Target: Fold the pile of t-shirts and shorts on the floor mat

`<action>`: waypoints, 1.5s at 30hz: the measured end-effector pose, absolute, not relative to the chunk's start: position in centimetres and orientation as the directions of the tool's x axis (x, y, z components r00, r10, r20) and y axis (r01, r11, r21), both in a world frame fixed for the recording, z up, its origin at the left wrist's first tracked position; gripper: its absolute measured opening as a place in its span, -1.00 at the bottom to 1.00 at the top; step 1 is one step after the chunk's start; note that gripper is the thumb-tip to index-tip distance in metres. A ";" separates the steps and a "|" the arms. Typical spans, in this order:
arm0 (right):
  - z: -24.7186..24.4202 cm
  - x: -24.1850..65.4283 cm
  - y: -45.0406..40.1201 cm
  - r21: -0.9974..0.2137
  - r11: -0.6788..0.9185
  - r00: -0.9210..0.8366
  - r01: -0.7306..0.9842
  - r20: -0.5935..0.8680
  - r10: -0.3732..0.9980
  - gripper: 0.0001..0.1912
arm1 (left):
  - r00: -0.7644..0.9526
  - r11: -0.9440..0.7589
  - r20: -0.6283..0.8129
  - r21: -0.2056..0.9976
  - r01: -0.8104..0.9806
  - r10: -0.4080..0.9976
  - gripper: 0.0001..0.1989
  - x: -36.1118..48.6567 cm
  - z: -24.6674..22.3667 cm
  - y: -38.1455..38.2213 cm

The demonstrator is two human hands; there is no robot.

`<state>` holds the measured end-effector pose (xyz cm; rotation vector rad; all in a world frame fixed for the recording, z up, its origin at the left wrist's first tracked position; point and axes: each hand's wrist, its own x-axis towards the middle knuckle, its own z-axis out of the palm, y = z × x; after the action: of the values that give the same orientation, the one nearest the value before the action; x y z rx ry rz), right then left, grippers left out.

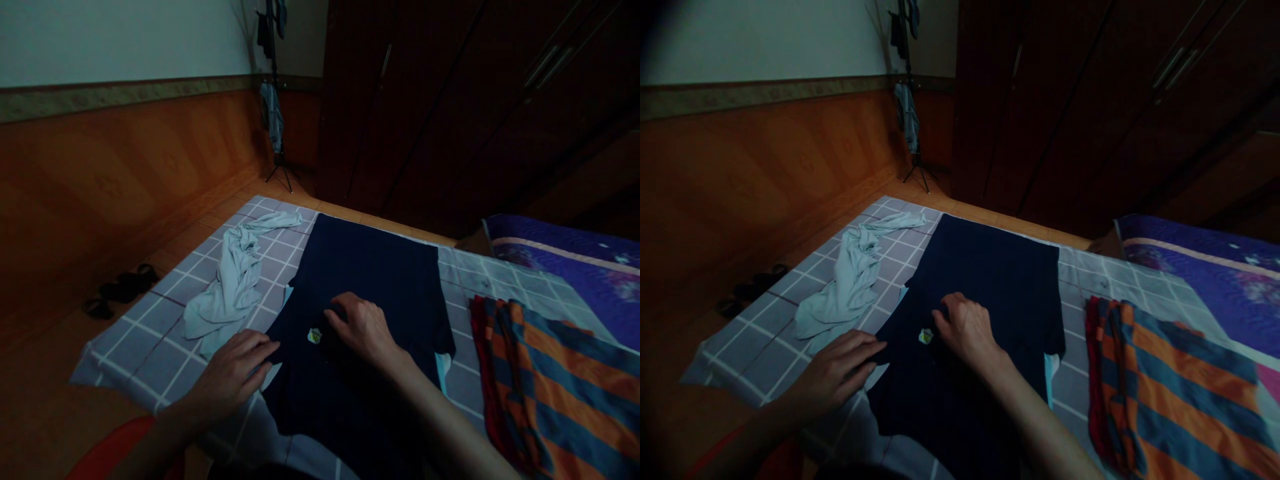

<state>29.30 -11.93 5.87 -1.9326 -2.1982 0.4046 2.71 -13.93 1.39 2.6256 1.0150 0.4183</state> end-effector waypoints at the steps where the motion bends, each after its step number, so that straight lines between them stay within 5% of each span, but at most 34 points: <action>1: 6.2 30.1 -13.2 -0.368 0.117 -0.140 0.922 -0.036 0.990 -0.77 | 0.735 -0.735 0.164 0.351 0.580 0.658 -0.68 2.9 1.2 -13.9; 6: 5.9 33.7 -21.4 -0.516 0.191 -0.215 0.835 0.014 0.977 -0.83 | 0.852 -0.832 0.100 0.298 0.467 0.514 -0.44 2.8 0.5 -14.0; 10: 4.2 35.6 -28.3 -0.404 0.297 -0.276 0.865 0.112 0.955 -0.66 | 0.913 -0.881 0.038 0.284 0.380 0.406 -0.19 2.3 -0.2 -14.5; 13: 2.8 36.2 -31.6 -0.242 0.347 -0.303 0.906 0.202 0.931 -0.50 | 0.928 -0.913 0.089 0.237 0.333 0.361 -0.28 2.4 -1.0 -15.1; 16: 1.9 35.8 -32.8 -0.203 0.277 -0.246 0.939 0.165 0.955 -0.45 | 0.912 -0.924 0.182 0.189 0.333 0.367 -0.45 3.1 -1.3 -15.5; 21: 2.2 34.6 -32.6 -0.363 0.239 -0.224 0.901 0.084 0.971 -0.64 | 0.917 -0.921 0.222 0.287 0.263 0.331 -0.58 4.0 0.6 -15.7; 27: 3.6 33.8 -32.9 -0.486 0.242 -0.241 0.840 0.066 0.968 -0.66 | 0.956 -0.895 0.084 0.383 0.228 0.280 -0.30 6.0 2.7 -16.5; 33: 3.1 33.2 -34.0 -0.506 0.204 -0.174 0.838 0.105 0.979 -0.69 | 0.991 -0.856 0.022 0.506 0.104 0.133 -0.49 7.6 3.1 -17.5; 40: 0.7 31.6 -35.5 -0.513 0.115 0.102 0.851 0.375 0.921 -0.65 | 0.910 -0.842 0.174 0.474 0.257 0.375 -0.64 5.1 2.2 -19.2; 45: 0.0 30.9 -35.3 -0.643 -0.169 0.366 0.747 0.186 0.912 -0.65 | 0.759 -0.801 0.336 0.457 0.386 0.557 -0.66 4.4 -0.1 -19.8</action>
<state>30.92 -35.35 -0.01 -1.9671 -1.4327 0.3184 4.44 -19.78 -0.14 2.5945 0.7229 0.6593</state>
